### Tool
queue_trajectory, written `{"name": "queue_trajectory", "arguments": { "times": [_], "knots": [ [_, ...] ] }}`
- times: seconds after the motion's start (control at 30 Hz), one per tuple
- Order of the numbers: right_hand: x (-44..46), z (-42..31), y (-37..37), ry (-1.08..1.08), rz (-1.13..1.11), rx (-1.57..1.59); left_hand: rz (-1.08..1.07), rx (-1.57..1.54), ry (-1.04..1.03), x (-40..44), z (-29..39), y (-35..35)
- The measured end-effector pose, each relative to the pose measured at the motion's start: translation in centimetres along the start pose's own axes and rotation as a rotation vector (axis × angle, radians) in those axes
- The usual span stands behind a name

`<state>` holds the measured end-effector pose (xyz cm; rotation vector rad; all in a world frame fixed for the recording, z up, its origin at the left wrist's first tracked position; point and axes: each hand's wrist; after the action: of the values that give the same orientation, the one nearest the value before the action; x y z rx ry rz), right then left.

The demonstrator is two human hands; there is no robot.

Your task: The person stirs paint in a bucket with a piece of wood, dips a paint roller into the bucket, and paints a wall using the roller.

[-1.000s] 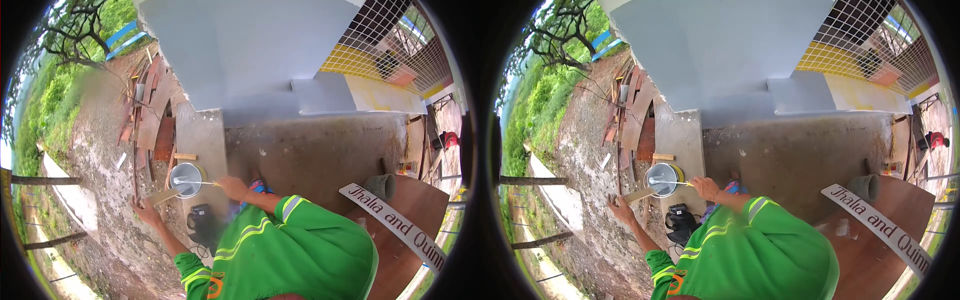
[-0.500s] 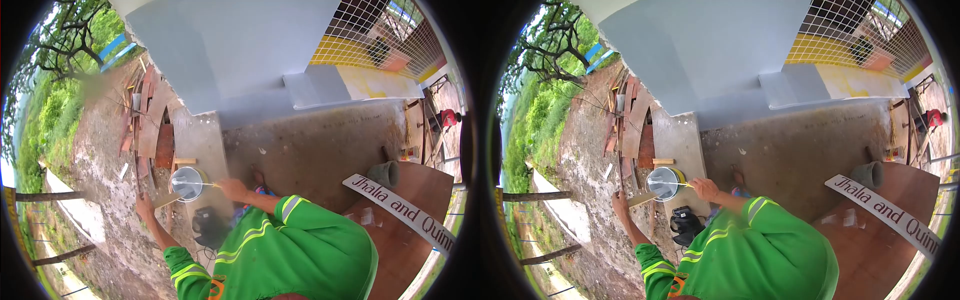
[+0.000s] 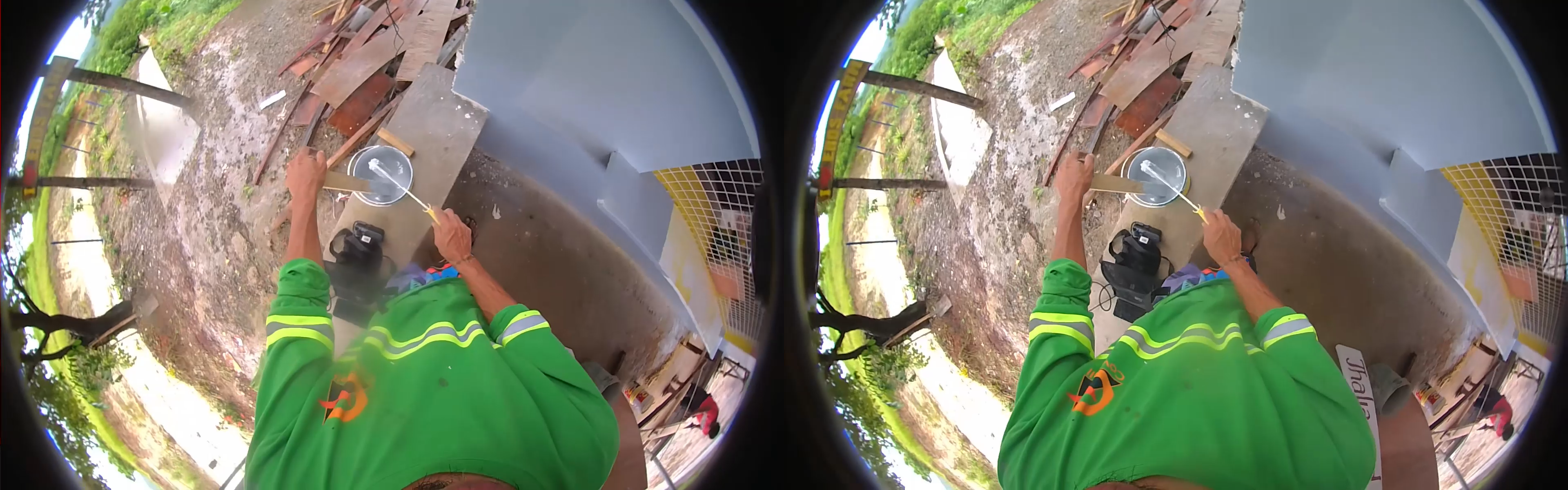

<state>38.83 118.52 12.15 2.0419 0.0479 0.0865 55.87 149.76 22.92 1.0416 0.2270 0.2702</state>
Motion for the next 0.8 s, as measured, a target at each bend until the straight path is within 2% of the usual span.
{"name": "queue_trajectory", "arguments": {
  "times": [0.13,0.43,0.53,0.63,0.73,0.8],
  "knots": [
    [-0.2,0.2,0.1,-0.007,-0.017,0.023,-0.031,0.015,0.015,-0.1,-2.6,-0.2],
    [-0.2,0.0,0.6,-0.049,0.015,0.102,0.114,-0.133,0.010,0.1,-5.2,-0.1],
    [-0.2,0.0,1.1,-0.049,0.034,0.119,0.128,-0.150,-0.044,0.6,-5.6,0.3],
    [-0.2,-0.1,1.2,-0.087,0.024,0.134,0.112,-0.317,-0.195,1.0,-4.0,0.8],
    [0.1,0.2,1.3,-0.089,-0.033,0.110,0.077,-0.319,-0.236,2.8,-4.4,0.2],
    [0.1,0.0,1.7,-0.076,-0.048,0.099,0.094,-0.198,-0.259,4.4,-5.7,0.2]
  ]
}}
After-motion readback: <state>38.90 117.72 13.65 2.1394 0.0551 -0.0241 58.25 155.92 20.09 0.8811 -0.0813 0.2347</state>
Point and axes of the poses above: each hand's wrist, its own x-axis towards the middle knuckle, its own y-axis out of the back of the hand, z = x × y, and after that the axes turned 9 degrees about -x, right-handed
